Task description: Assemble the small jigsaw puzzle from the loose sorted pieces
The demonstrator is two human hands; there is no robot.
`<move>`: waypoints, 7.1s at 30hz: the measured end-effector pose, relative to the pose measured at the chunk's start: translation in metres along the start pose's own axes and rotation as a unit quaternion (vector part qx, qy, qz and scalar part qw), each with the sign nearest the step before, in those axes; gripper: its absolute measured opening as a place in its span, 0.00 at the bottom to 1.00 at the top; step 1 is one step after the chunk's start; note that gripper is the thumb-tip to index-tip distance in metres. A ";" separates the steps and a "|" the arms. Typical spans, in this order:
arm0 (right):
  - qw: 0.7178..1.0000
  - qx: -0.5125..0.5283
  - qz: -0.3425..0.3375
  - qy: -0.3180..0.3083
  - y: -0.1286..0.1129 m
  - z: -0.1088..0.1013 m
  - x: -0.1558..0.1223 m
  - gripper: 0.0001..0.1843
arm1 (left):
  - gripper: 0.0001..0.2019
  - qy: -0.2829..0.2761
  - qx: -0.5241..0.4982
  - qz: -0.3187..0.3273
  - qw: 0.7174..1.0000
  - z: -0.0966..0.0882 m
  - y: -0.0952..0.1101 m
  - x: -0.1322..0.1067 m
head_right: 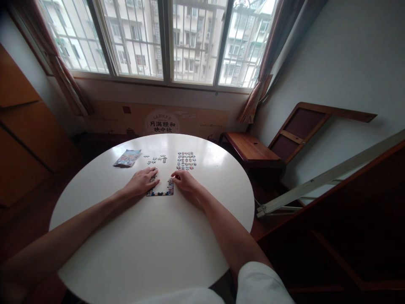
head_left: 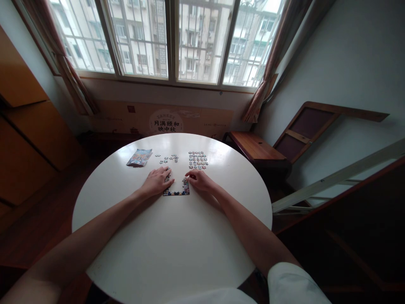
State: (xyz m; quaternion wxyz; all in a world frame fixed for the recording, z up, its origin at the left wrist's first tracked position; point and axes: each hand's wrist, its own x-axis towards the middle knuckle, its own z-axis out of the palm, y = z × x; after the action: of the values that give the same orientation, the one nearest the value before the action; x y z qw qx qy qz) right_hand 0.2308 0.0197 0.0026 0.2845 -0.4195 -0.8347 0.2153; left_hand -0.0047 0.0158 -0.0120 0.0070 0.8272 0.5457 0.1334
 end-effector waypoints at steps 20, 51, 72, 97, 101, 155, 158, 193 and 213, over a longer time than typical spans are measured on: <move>1.000 -0.013 -0.003 -0.006 -0.006 -0.003 -0.001 0.12 | 0.28 -0.005 0.003 -0.002 1.000 0.001 -0.001 0.000; 1.000 -0.004 -0.008 -0.006 -0.006 -0.004 0.000 0.12 | 0.28 -0.005 -0.008 -0.005 1.000 -0.001 0.001 0.001; 1.000 -0.006 -0.008 -0.007 -0.006 -0.004 0.000 0.12 | 0.29 0.004 0.003 0.005 1.000 0.001 -0.001 0.000; 1.000 -0.001 -0.016 -0.005 -0.001 -0.001 0.000 0.11 | 0.28 0.020 -0.021 0.001 1.000 -0.001 0.000 0.001; 1.000 -0.003 -0.017 -0.006 0.000 0.000 0.000 0.12 | 0.27 0.031 -0.026 -0.003 0.999 -0.001 0.000 0.001; 0.997 0.065 0.048 -0.005 0.008 0.007 0.002 0.20 | 0.22 0.198 -0.122 -0.047 0.972 -0.022 0.015 -0.004; 0.997 0.061 0.045 -0.005 0.007 0.006 0.001 0.20 | 0.23 0.198 -0.120 -0.045 0.972 -0.021 0.014 -0.004; 0.999 0.038 0.035 0.004 0.000 0.005 0.000 0.19 | 0.23 0.165 -0.122 -0.068 0.976 -0.026 0.020 -0.006; 0.968 -0.248 0.015 -0.042 -0.004 -0.007 0.079 0.29 | 0.22 0.182 -0.135 -0.053 0.973 -0.021 0.015 -0.004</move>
State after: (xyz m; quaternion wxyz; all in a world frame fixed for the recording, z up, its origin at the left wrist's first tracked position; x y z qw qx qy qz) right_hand 0.1948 0.0832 0.0329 0.1332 -0.4803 -0.8666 0.0237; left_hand 0.0026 0.0031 0.0100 0.0262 0.7503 0.5583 0.3532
